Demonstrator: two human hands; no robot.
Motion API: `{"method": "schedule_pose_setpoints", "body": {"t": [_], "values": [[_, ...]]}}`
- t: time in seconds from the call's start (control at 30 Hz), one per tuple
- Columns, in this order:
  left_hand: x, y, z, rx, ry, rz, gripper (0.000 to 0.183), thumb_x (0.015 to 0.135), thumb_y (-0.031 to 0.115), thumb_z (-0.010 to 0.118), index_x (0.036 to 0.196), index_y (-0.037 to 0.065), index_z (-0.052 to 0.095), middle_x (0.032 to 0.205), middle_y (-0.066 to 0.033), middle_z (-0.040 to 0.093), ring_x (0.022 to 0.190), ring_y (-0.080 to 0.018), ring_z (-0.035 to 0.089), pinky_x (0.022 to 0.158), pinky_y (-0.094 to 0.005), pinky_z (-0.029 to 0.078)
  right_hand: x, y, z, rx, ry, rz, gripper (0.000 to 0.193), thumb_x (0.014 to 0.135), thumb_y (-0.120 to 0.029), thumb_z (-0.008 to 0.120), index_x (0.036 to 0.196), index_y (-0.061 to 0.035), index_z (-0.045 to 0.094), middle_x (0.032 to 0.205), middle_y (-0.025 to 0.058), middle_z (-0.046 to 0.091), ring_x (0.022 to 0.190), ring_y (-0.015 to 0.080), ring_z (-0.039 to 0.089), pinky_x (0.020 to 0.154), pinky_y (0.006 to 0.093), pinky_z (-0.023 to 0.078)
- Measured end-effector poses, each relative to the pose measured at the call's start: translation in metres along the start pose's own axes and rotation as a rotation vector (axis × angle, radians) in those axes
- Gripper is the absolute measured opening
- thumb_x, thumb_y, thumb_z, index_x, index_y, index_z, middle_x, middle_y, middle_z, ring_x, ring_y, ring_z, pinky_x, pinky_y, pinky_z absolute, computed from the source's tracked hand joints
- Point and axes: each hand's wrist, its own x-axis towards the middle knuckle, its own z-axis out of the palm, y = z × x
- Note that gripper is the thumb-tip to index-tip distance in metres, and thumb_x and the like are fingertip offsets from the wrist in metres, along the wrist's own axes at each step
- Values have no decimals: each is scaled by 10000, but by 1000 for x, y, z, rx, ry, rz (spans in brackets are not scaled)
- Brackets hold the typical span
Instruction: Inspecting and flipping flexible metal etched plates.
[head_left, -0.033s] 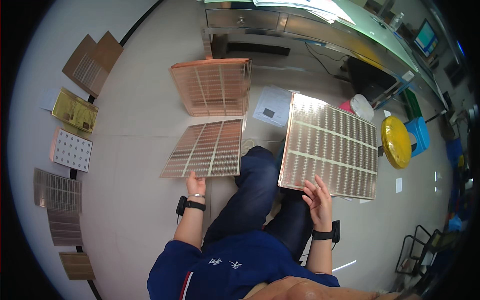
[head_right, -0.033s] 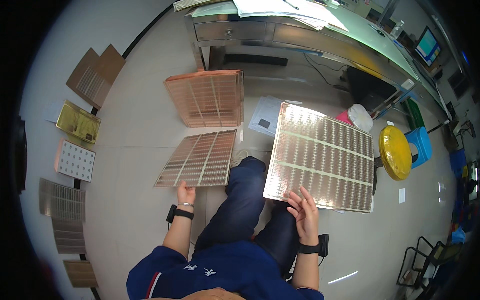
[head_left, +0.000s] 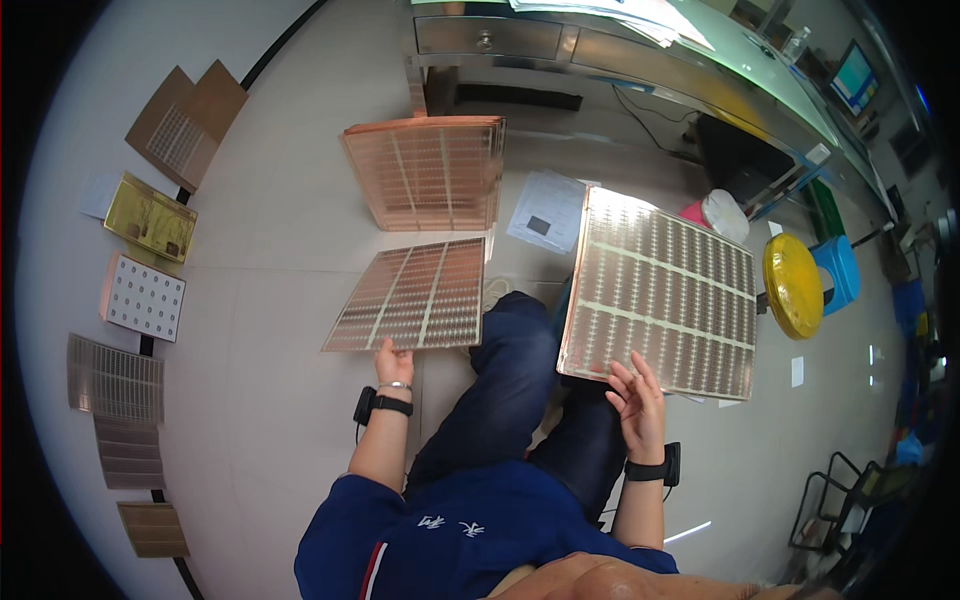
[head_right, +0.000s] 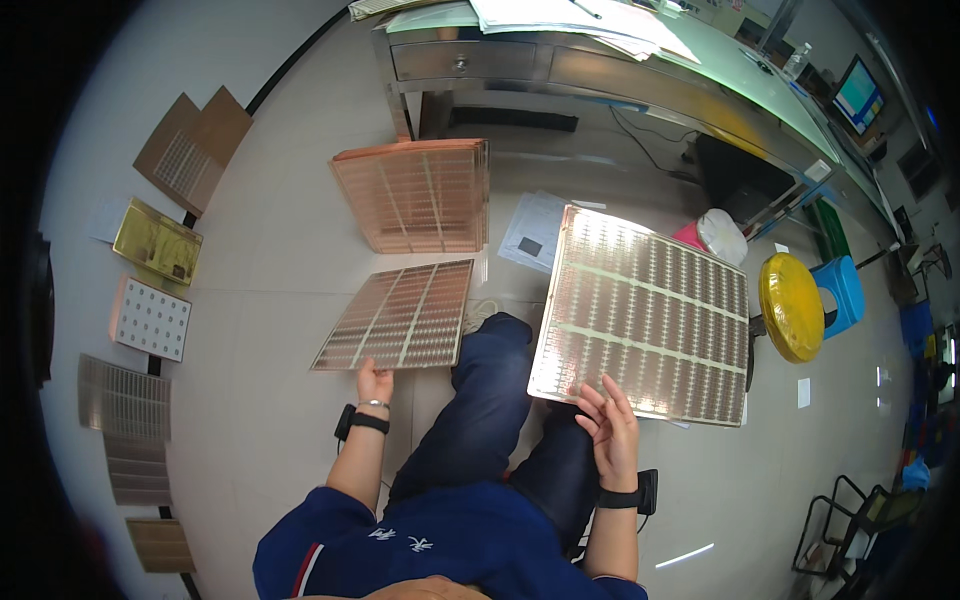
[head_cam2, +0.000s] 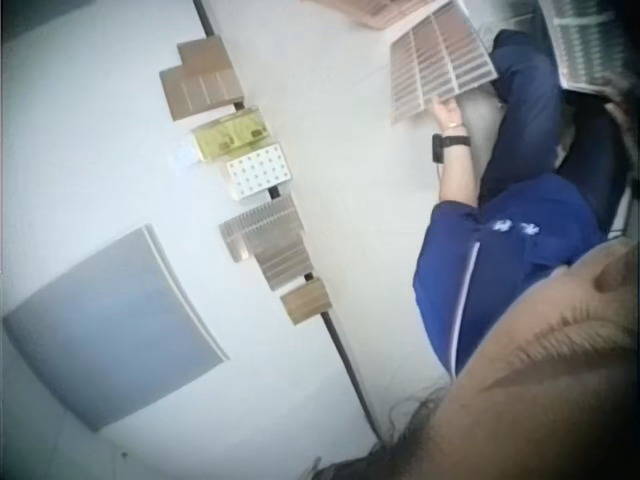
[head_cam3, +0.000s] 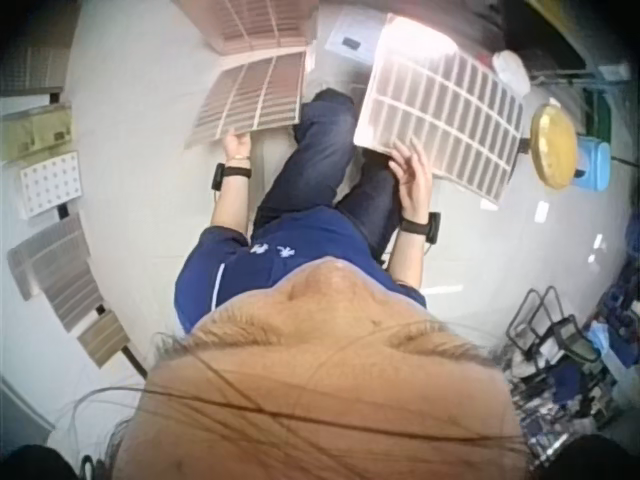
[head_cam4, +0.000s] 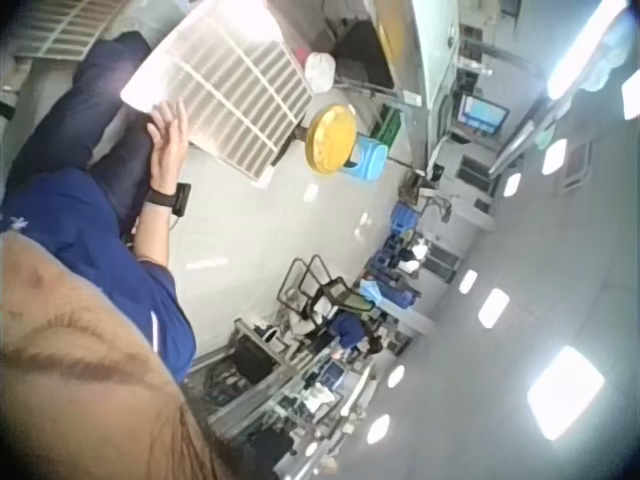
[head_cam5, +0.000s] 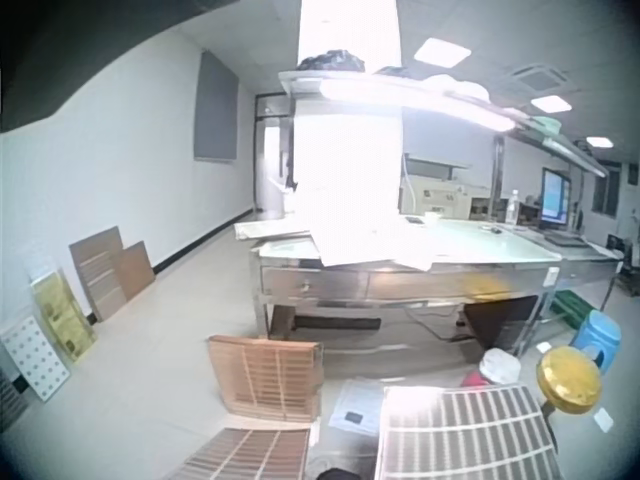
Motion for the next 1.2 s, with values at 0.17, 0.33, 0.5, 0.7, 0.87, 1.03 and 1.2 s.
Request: {"method": "schedule_pose_setpoints", "body": {"t": [0.17, 0.33, 0.5, 0.7, 0.87, 1.03, 1.2], "values": [[38, -26, 49, 47, 52, -31, 124, 917, 94, 438, 973, 2, 499, 940, -107, 556, 867, -222, 535, 870, -392, 432, 6, 2, -7, 6, 52, -32, 386, 925, -115, 416, 1290, 0, 369, 1136, 218, 544, 927, 209, 606, 743, 290, 547], [82, -34, 93, 121, -68, -161, 175, 914, 127, 459, 1030, -3, 475, 1032, -136, 538, 974, -267, 517, 915, -440, 407, 6, 2, -13, 10, 67, -34, 381, 922, -111, 420, 1283, 1, 375, 1131, 211, 549, 929, 204, 605, 746, 293, 545], [54, -8, 222, 106, -607, -86, 402, 913, 168, 469, 1287, 76, 352, 1249, -124, 455, 1169, -301, 438, 981, -471, 374, 8, 2, -22, 33, 92, -32, 371, 923, -109, 419, 1276, 1, 385, 1125, 200, 555, 925, 199, 603, 755, 295, 540], [-35, -8, 286, 391, -1070, -51, 379, 936, 214, 424, 1271, 41, 378, 1247, -142, 476, 1105, -261, 506, 943, -385, 432, 16, -15, -41, -217, 183, -167, 345, 934, -109, 395, 1261, -2, 410, 1095, 174, 572, 902, 185, 606, 734, 285, 537], [-99, -60, 223, 810, -1100, -309, 294, 935, 174, 429, 1179, 16, 473, 1095, -129, 569, 962, -219, 583, 859, -342, 476, 24, -39, -112, -809, 373, -436, 312, 927, -68, 390, 1223, 0, 463, 1121, 158, 557, 953, 183, 578, 810, 277, 486], [-146, -98, 183, 707, -1058, -357, 267, 928, 146, 440, 1143, -3, 492, 1107, -125, 561, 1017, -190, 551, 903, -316, 437, 26, -60, -181, -937, 643, -607, 334, 909, -34, 383, 1234, 1, 455, 1174, 163, 522, 1032, 210, 541, 847, 303, 464], [-156, -105, 175, 860, -1089, -112, 275, 915, 83, 440, 1162, -33, 472, 1157, -124, 532, 1063, -181, 527, 940, -291, 401, 30, -78, -215, -1422, 863, -415, 392, 820, -44, 489, 1209, -11, 475, 1189, 186, 512, 1074, 298, 513, 914, 357, 405]]}}
